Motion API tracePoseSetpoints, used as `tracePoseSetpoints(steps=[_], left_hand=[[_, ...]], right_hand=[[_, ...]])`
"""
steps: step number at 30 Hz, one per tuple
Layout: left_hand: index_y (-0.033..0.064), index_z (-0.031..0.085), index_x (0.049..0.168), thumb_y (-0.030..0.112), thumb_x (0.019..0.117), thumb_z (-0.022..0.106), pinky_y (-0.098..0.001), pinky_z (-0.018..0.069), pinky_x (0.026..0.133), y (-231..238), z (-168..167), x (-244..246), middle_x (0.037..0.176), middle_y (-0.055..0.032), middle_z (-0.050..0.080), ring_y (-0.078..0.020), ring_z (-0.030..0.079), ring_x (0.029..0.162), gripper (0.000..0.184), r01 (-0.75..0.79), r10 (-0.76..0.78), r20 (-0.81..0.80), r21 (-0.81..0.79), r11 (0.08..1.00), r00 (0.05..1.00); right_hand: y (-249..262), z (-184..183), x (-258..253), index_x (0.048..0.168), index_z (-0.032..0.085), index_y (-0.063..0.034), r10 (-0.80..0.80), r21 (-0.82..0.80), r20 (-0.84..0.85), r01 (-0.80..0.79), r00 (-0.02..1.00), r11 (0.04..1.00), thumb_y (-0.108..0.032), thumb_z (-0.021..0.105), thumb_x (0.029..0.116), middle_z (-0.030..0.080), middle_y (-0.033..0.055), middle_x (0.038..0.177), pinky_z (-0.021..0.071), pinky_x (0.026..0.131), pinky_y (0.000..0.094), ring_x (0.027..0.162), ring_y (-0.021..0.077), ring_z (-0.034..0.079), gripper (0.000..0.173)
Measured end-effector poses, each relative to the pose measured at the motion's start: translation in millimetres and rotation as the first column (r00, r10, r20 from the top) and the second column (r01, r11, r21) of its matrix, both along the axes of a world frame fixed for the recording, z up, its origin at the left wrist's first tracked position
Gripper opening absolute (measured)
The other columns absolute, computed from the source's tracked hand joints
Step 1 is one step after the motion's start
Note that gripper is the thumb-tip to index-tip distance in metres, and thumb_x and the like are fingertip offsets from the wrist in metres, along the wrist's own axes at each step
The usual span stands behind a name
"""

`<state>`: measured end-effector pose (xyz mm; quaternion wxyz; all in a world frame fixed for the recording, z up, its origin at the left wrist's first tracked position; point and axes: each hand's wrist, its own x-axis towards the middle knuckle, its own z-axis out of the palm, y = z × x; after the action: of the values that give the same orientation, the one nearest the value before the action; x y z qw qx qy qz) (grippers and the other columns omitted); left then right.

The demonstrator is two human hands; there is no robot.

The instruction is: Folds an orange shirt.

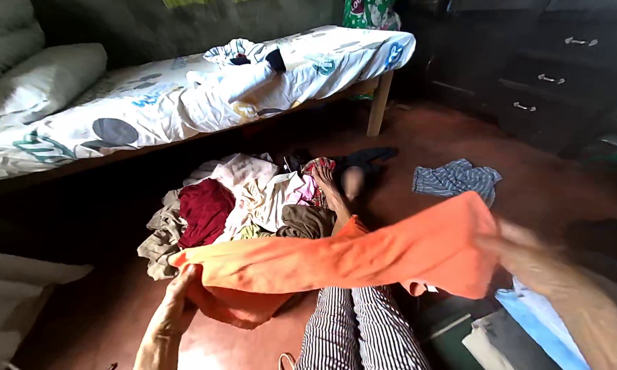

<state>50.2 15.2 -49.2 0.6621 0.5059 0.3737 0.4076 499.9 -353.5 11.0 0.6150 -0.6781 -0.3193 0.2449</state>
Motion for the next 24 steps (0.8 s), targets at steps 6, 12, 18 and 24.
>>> tracePoseSetpoints(steps=[6,12,18,24], left_hand=[[0.0110,0.061,0.111,0.018,0.0978,0.051,-0.0276,0.0603,0.070,21,5,-11,0.086,0.0041,0.070,-0.0060,0.069,0.077,0.018,-0.071,0.072,-0.229,0.012,0.997,0.971],[0.0201,0.061,0.107,0.009,0.0909,0.049,-0.0219,0.0607,0.070,28,66,-17,0.091,0.0093,0.073,-0.0027,0.070,0.079,0.023,-0.053,0.043,0.043,0.273,0.960,0.998],[0.0021,0.060,0.110,0.017,0.1004,0.047,-0.0330,0.0602,0.068,-10,-18,16,0.084,-0.0032,0.072,-0.0127,0.070,0.074,0.022,0.196,-0.213,-0.289,-0.087,0.977,0.933],[0.0010,0.059,0.115,0.018,0.1044,0.052,-0.0349,0.0614,0.072,-27,-37,34,0.087,-0.0050,0.072,-0.0131,0.071,0.078,0.022,0.039,-0.094,-0.356,-0.159,0.987,0.930]], right_hand=[[16,5,-6,0.090,0.072,-0.0124,0.065,-0.042,0.053,-0.063,0.997,0.997,-0.004,0.061,0.0928,0.074,-0.0089,0.084,0.0584,0.081,0.0210,0.081,-0.0003,0.069,0.014],[17,47,10,0.091,0.072,-0.0216,-0.118,0.201,0.069,0.102,0.991,0.974,-0.010,0.058,0.0945,0.074,-0.0096,0.085,0.0599,0.073,0.0220,0.078,0.0009,0.070,0.018],[21,17,-7,0.094,0.070,-0.0063,0.010,-0.077,0.159,0.003,0.987,0.997,-0.004,0.061,0.0962,0.071,-0.0074,0.083,0.0560,0.080,0.0205,0.081,-0.0022,0.066,0.009],[10,9,-4,0.082,0.069,-0.0095,-0.164,-0.008,0.070,0.165,0.984,0.986,-0.006,0.061,0.0979,0.070,-0.0050,0.076,0.0562,0.076,0.0217,0.074,0.0012,0.066,0.018]])
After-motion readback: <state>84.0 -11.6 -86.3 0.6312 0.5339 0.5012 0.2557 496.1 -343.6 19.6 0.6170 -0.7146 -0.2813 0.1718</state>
